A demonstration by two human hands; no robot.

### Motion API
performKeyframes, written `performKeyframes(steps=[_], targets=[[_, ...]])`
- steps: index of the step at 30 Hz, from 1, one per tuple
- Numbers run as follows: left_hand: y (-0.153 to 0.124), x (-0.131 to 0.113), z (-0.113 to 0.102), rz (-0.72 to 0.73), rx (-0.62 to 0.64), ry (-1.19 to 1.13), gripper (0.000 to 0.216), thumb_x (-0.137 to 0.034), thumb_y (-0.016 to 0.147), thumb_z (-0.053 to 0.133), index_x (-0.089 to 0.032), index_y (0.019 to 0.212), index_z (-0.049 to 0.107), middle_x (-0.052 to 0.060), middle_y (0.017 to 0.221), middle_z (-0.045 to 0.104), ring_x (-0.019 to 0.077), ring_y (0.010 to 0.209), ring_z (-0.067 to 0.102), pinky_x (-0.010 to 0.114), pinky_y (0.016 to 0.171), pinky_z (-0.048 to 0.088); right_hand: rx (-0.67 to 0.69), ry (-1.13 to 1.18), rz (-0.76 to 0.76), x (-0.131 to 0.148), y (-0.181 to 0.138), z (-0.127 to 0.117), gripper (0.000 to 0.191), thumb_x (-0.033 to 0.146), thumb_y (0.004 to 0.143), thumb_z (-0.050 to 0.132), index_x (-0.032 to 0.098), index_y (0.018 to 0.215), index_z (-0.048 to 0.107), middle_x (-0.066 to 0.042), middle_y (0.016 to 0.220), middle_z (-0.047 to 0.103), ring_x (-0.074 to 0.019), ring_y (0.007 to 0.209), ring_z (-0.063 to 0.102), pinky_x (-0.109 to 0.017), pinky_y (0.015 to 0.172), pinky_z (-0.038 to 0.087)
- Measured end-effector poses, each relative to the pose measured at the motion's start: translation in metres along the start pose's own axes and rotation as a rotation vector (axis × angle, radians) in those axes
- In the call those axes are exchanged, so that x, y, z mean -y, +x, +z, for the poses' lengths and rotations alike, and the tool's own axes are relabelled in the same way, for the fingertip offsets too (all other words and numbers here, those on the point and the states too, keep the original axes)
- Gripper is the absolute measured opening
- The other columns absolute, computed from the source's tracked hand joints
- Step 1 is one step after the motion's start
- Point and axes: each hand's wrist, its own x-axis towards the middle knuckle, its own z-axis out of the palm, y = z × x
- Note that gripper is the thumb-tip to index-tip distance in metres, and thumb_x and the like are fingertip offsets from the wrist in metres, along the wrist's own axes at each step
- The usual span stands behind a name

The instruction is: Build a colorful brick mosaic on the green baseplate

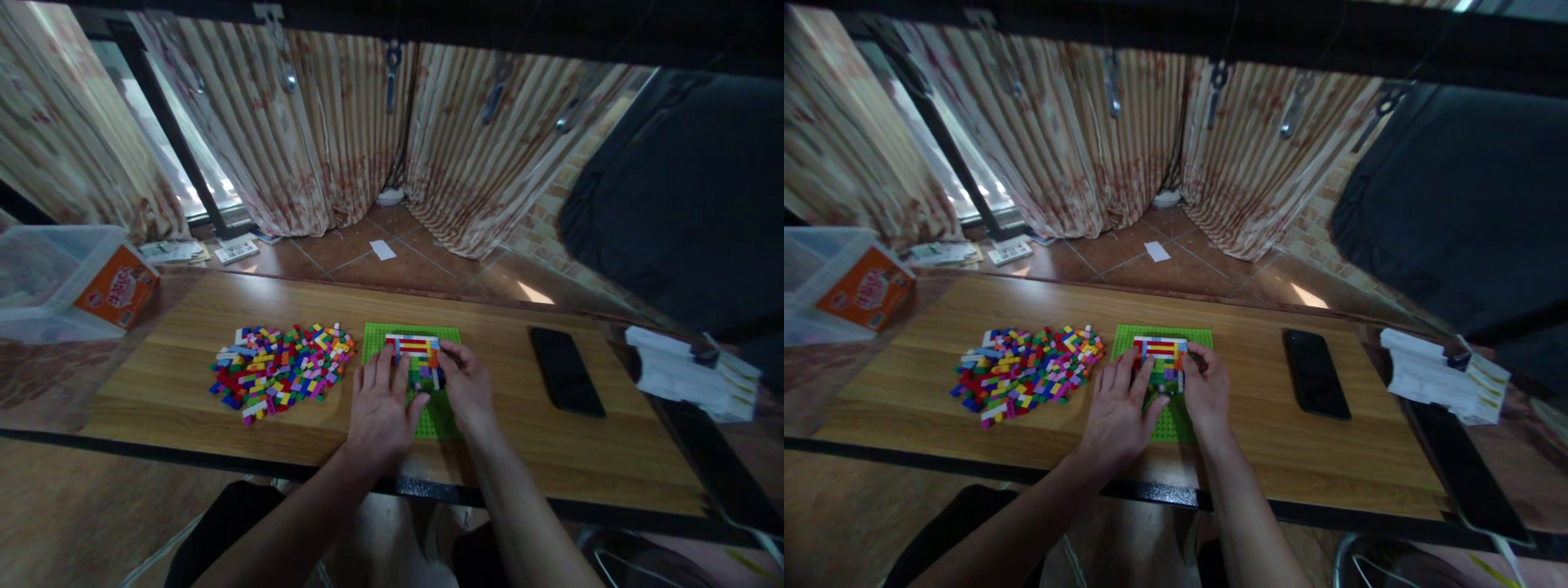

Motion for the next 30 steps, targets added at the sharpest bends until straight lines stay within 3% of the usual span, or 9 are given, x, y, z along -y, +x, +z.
performKeyframes(steps=[5, 14, 24, 27, 30], targets=[[-0.003, -0.006, 0.003, 0.004, 0.104, 0.107, 0.064, -0.047, 0.092, 0.051, -0.011, 0.145, 0.043, 0.021, 0.154, 0.038, 0.0388, 0.138, 0.039, 0.062, 0.106, 0.037, 0.007, -0.029, 0.002, -0.002, 0.001, 0.001, 0.039, 0.042, 0.073, 0.064, 0.017, 0.102, 0.069, -0.009, 0.095, 0.073, -0.0225, 0.082, 0.067, -0.040, 0.077, 0.054], [0.004, 0.000, 0.007, 0.068, 0.215, 0.177, 0.061, -0.043, 0.097, 0.046, -0.009, 0.147, 0.039, 0.017, 0.157, 0.034, 0.0290, 0.147, 0.029, 0.059, 0.115, 0.029, 0.040, -0.127, -0.069, -0.011, -0.001, -0.003, 0.040, 0.038, 0.074, 0.062, 0.017, 0.108, 0.067, -0.011, 0.106, 0.072, -0.0243, 0.091, 0.067, -0.043, 0.085, 0.053], [-0.007, 0.009, 0.010, 0.101, 0.187, -0.028, 0.073, -0.050, 0.095, 0.043, -0.010, 0.153, 0.025, 0.017, 0.161, 0.024, 0.0295, 0.151, 0.017, 0.060, 0.116, 0.026, -0.013, -0.318, 0.001, -0.004, 0.005, -0.006, 0.050, 0.043, 0.069, 0.064, 0.016, 0.111, 0.069, -0.012, 0.100, 0.073, -0.0283, 0.087, 0.068, -0.043, 0.080, 0.053], [-0.006, 0.012, 0.003, 0.099, 0.153, -0.124, 0.071, -0.050, 0.093, 0.047, -0.010, 0.150, 0.030, 0.017, 0.159, 0.031, 0.0307, 0.148, 0.024, 0.059, 0.115, 0.029, -0.062, -0.377, 0.021, 0.002, 0.004, -0.005, 0.054, 0.044, 0.070, 0.064, 0.014, 0.115, 0.068, -0.013, 0.099, 0.073, -0.0279, 0.084, 0.068, -0.041, 0.076, 0.052], [0.000, 0.021, -0.012, 0.061, 0.032, -0.188, 0.058, -0.045, 0.093, 0.049, -0.014, 0.142, 0.043, 0.015, 0.151, 0.044, 0.0305, 0.140, 0.038, 0.056, 0.114, 0.034, -0.094, -0.394, 0.040, 0.003, 0.005, -0.005, 0.054, 0.044, 0.071, 0.064, 0.014, 0.115, 0.069, -0.011, 0.089, 0.073, -0.0260, 0.074, 0.068, -0.038, 0.067, 0.052]])
